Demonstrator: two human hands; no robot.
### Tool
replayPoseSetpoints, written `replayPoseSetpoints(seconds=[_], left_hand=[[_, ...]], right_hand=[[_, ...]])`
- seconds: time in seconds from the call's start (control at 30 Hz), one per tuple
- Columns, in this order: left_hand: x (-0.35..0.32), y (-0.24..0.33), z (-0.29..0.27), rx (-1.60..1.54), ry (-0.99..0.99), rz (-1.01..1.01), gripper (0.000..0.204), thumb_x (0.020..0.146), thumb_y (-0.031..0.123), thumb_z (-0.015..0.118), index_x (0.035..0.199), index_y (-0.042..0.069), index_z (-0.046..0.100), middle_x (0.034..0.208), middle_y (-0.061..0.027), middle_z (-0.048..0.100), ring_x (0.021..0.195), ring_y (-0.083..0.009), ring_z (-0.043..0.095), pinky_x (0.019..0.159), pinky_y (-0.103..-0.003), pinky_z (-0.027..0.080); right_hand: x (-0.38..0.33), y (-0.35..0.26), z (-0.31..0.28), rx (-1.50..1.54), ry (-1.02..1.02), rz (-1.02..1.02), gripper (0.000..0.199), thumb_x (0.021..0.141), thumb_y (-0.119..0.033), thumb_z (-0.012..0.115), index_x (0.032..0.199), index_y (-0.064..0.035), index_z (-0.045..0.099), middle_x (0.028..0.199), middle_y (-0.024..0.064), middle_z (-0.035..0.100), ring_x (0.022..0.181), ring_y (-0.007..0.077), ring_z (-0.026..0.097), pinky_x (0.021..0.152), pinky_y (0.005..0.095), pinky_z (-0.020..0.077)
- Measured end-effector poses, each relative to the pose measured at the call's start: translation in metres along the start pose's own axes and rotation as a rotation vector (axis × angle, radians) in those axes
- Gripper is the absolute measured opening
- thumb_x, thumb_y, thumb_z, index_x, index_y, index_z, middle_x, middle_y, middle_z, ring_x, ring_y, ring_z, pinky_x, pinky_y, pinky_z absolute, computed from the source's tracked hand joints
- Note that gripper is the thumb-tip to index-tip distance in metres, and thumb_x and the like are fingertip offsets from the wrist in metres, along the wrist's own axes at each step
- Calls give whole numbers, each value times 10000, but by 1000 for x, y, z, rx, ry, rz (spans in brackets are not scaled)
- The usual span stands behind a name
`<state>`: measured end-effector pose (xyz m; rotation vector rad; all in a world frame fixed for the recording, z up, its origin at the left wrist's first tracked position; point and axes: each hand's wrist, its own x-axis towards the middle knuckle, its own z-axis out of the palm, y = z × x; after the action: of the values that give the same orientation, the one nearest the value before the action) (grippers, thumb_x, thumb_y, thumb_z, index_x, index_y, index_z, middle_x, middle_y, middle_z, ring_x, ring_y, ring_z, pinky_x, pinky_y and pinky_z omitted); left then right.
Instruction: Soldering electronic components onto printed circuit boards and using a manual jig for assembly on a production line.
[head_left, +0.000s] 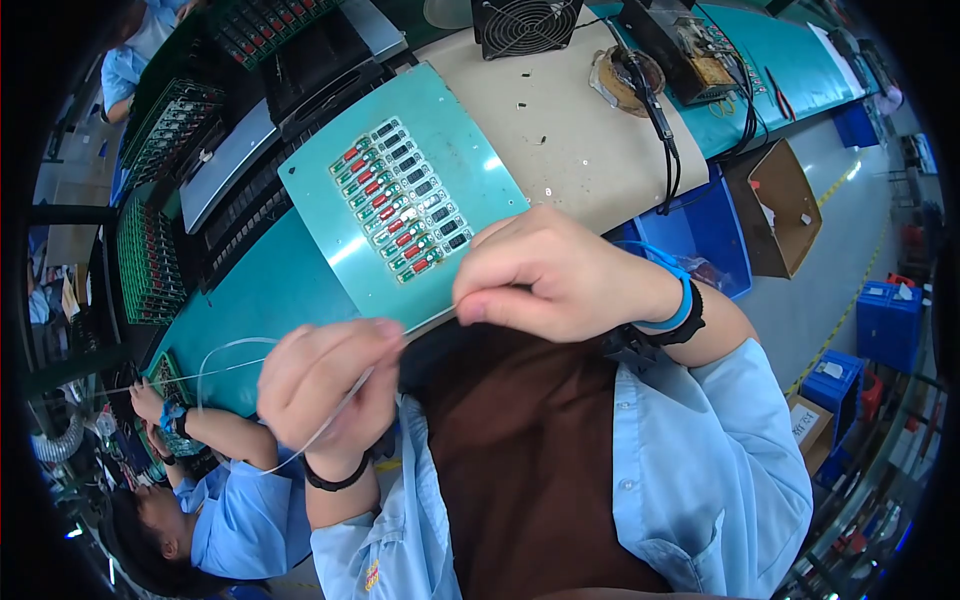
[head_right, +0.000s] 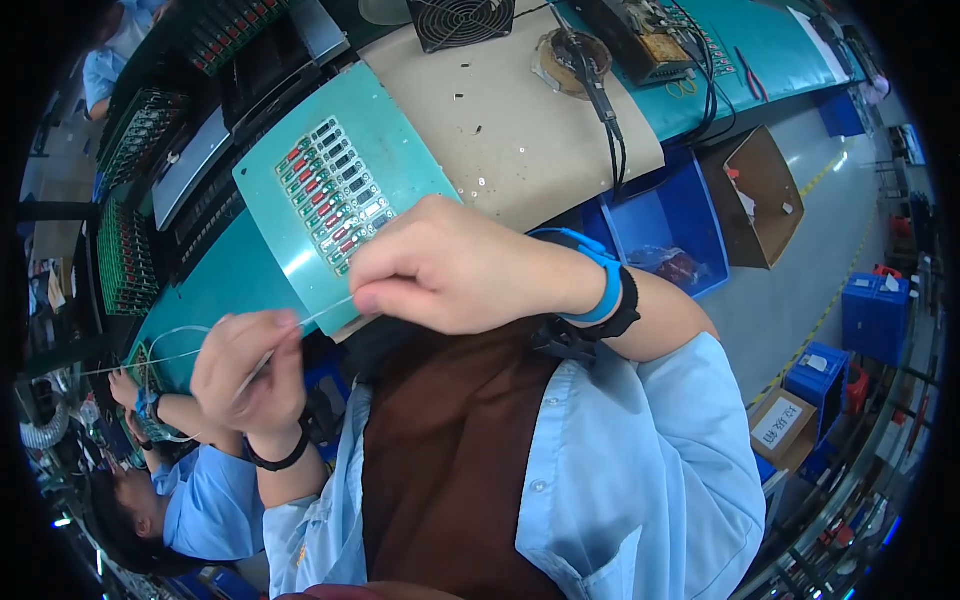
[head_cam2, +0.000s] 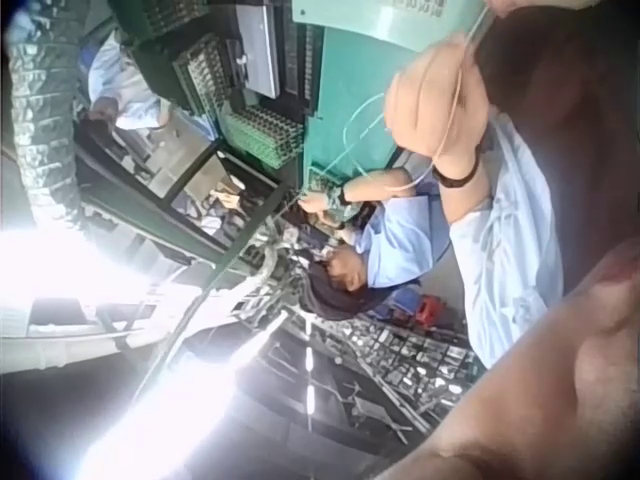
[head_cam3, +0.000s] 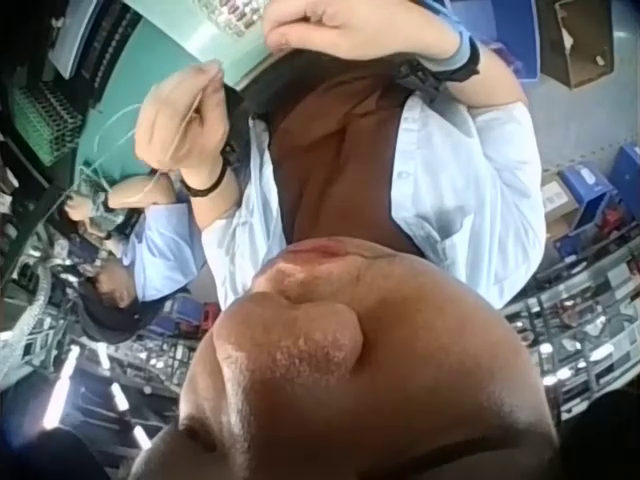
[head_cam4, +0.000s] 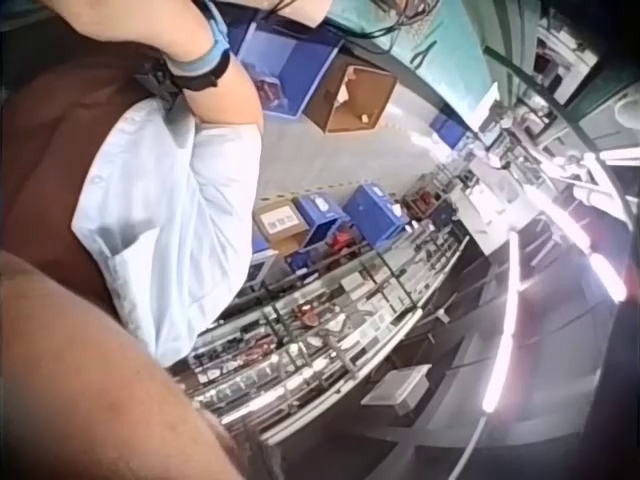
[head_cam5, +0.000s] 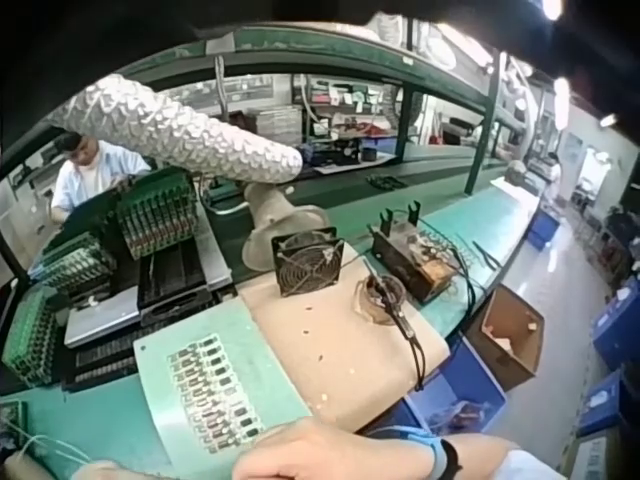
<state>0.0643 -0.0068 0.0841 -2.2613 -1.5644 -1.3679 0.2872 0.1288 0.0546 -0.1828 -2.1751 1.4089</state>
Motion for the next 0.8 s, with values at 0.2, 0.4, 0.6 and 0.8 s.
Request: replayPoseSetpoints(seconds=[0.2, 0.4, 0.6, 0.8], left_hand=[[3, -5, -2, -123, 35, -83, 175, 755, 0, 850, 898, 53, 761, 830, -69, 760, 642, -193, 684, 523, -290, 456], [14, -9, 18, -228, -109, -42, 193, 757, -20, 831, 921, 55, 764, 824, -73, 755, 651, -197, 678, 551, -287, 488], [12, -17, 0, -175, -53, -107, 153, 786, -30, 796, 913, 36, 744, 827, -99, 744, 656, -195, 663, 573, -286, 486], [-1, -42, -29, -150, 209, -253, 88, 910, 43, 743, 966, -8, 698, 855, -129, 684, 739, -197, 624, 686, -276, 490]], right_hand=[[-1, 5, -6, 60, 25, 36, 92, 976, -104, 695, 926, -32, 723, 843, 69, 739, 779, 263, 698, 722, 350, 555], [13, -2, 10, 111, -10, -20, 107, 981, -106, 689, 908, -36, 724, 839, 67, 737, 763, 268, 693, 720, 358, 552], [9, 13, 4, 73, 43, -44, 128, 997, -114, 681, 912, -31, 727, 834, 71, 727, 739, 237, 684, 710, 351, 548], [-17, 15, -29, 113, 191, 309, 200, 1051, -162, 636, 950, -19, 732, 822, 55, 705, 741, 170, 673, 738, 327, 544]])
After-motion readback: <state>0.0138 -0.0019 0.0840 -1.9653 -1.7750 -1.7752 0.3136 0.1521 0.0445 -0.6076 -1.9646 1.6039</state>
